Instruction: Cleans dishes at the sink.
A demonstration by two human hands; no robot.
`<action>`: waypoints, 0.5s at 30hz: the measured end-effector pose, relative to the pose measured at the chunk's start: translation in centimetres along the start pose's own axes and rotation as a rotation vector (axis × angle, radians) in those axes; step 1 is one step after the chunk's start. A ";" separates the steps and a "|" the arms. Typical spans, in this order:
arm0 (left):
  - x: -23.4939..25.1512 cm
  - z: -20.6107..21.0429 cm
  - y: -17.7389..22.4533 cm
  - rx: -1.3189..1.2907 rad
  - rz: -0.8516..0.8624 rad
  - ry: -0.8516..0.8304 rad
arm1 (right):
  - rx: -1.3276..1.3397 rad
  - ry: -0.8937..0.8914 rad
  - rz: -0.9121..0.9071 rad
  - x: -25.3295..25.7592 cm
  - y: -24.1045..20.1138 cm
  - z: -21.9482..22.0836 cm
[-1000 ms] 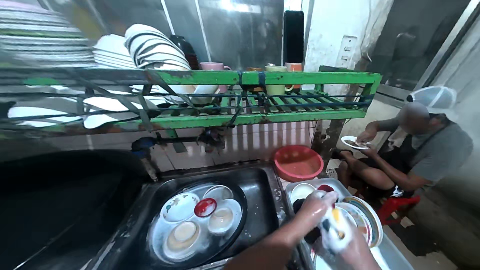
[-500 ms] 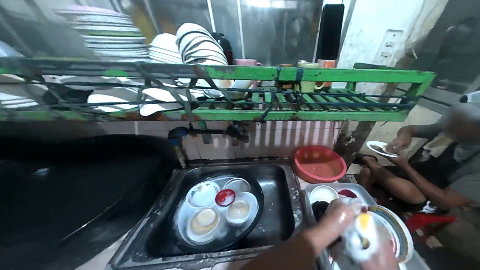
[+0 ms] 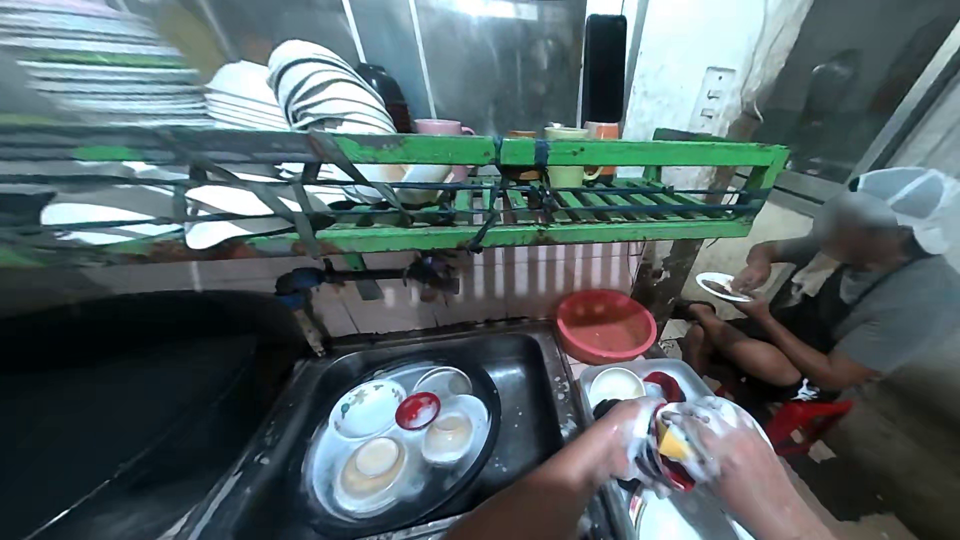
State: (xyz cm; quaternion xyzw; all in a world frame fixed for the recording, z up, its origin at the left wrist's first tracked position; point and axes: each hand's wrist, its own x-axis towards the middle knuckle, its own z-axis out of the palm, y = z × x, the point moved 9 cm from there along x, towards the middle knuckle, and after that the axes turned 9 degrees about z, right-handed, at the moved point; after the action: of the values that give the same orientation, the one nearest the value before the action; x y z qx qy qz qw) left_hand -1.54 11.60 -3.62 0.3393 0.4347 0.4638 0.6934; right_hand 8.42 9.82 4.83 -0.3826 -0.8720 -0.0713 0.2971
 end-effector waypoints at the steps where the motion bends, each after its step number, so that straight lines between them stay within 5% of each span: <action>1: 0.0 0.0 0.9 0.035 0.065 0.018 | -0.026 0.041 0.007 -0.4 0.0 0.4; 3: 0.1 -0.6 3.2 0.231 0.265 0.125 | 0.067 -0.033 0.231 -0.8 0.0 1.6; 5: -0.3 -1.2 4.4 0.453 0.399 0.218 | 0.356 -0.213 0.646 -1.3 0.4 2.9; 8: -1.4 -1.9 4.1 0.425 0.529 0.214 | 0.916 -0.293 1.130 -2.9 1.1 4.6; 11: -2.4 -4.0 3.4 0.125 0.543 0.292 | 1.175 -0.216 1.163 -3.9 1.5 3.8; 15: -5.7 -15.5 4.2 0.353 0.650 0.581 | 0.823 -0.373 0.988 -5.6 5.9 2.6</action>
State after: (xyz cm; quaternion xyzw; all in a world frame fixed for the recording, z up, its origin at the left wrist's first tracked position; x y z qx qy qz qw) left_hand -18.34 8.76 -4.35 0.4268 0.5543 0.6514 0.2937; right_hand 14.38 11.33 -1.07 -0.5984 -0.5871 0.4787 0.2608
